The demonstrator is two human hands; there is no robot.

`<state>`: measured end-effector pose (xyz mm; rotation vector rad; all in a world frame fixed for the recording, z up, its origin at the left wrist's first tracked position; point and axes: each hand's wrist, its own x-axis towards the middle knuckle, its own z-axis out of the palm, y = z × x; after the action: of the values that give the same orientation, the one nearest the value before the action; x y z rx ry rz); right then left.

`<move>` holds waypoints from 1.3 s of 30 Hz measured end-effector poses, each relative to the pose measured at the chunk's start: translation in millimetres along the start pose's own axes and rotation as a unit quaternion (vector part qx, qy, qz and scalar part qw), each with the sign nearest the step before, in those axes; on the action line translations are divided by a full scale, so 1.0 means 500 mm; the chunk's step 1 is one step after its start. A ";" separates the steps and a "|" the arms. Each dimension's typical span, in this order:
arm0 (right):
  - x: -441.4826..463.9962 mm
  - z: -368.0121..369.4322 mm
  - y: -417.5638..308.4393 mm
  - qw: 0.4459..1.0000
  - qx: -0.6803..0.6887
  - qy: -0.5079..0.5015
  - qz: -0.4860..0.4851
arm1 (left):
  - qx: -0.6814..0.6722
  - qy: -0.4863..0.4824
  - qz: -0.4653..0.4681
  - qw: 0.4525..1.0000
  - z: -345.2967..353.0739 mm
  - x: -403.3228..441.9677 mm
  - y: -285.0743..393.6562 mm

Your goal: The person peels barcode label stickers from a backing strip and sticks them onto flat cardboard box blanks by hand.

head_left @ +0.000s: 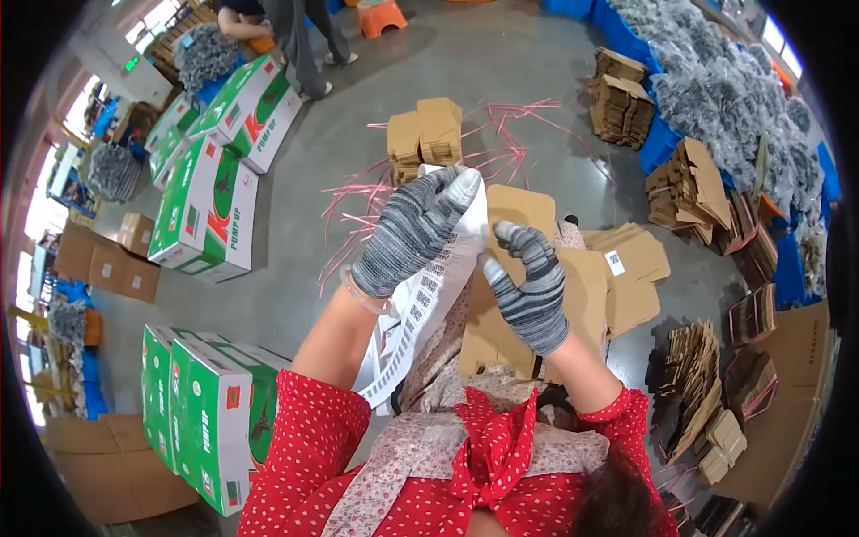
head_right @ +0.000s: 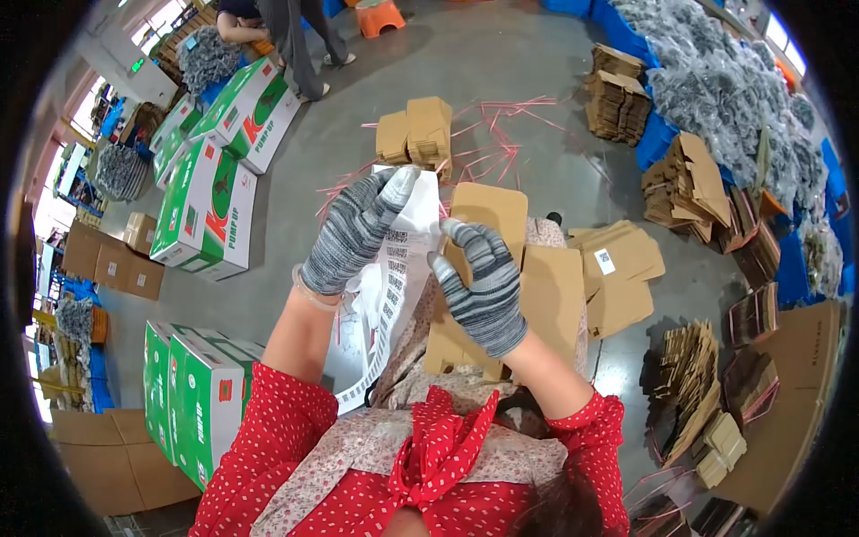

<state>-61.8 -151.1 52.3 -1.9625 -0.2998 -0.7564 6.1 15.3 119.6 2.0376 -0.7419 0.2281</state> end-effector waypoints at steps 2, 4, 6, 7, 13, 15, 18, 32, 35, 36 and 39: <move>0.005 0.005 0.001 0.999 -0.023 -0.008 -0.026 | 0.072 -0.009 0.114 0.991 0.006 -0.007 -0.034; 0.005 0.018 -0.001 1.000 -0.018 0.014 -0.013 | 0.108 -0.014 0.168 0.980 0.008 -0.005 -0.040; 0.001 0.023 0.001 1.000 -0.014 0.022 0.000 | 0.081 -0.011 0.186 0.979 0.012 -0.008 -0.044; 0.001 0.023 0.002 0.998 -0.041 0.028 -0.025 | 0.066 -0.010 0.193 0.979 0.015 -0.010 -0.044; -0.027 -0.017 -0.042 0.986 -0.069 -0.093 -0.122 | 0.061 -0.004 -0.003 0.998 0.005 -0.026 -0.072; -0.040 -0.064 -0.041 0.995 -0.020 -0.100 0.014 | 0.403 0.000 0.117 0.908 -0.009 -0.037 -0.123; -0.062 -0.124 0.028 0.966 0.047 -0.115 0.227 | 0.213 0.066 -0.125 0.967 0.009 -0.073 -0.146; -0.065 -0.067 0.087 0.954 -0.167 -0.185 0.168 | 0.268 -0.082 -0.130 0.951 0.178 -0.199 -0.123; -0.071 -0.067 0.092 0.934 -0.344 -0.100 0.015 | 0.266 -0.105 -0.146 0.947 0.190 -0.192 -0.138; -0.072 -0.080 0.097 0.933 -0.347 -0.099 0.016 | 0.264 -0.106 -0.143 0.948 0.194 -0.191 -0.141; -0.084 -0.152 0.122 0.916 -0.401 0.006 0.022 | 0.225 -0.115 -0.193 0.948 0.202 -0.192 -0.139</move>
<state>-92.5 -242.5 8.1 -2.7174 0.0943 -0.9552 -42.8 -0.9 -27.8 2.6294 -0.4351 -0.0793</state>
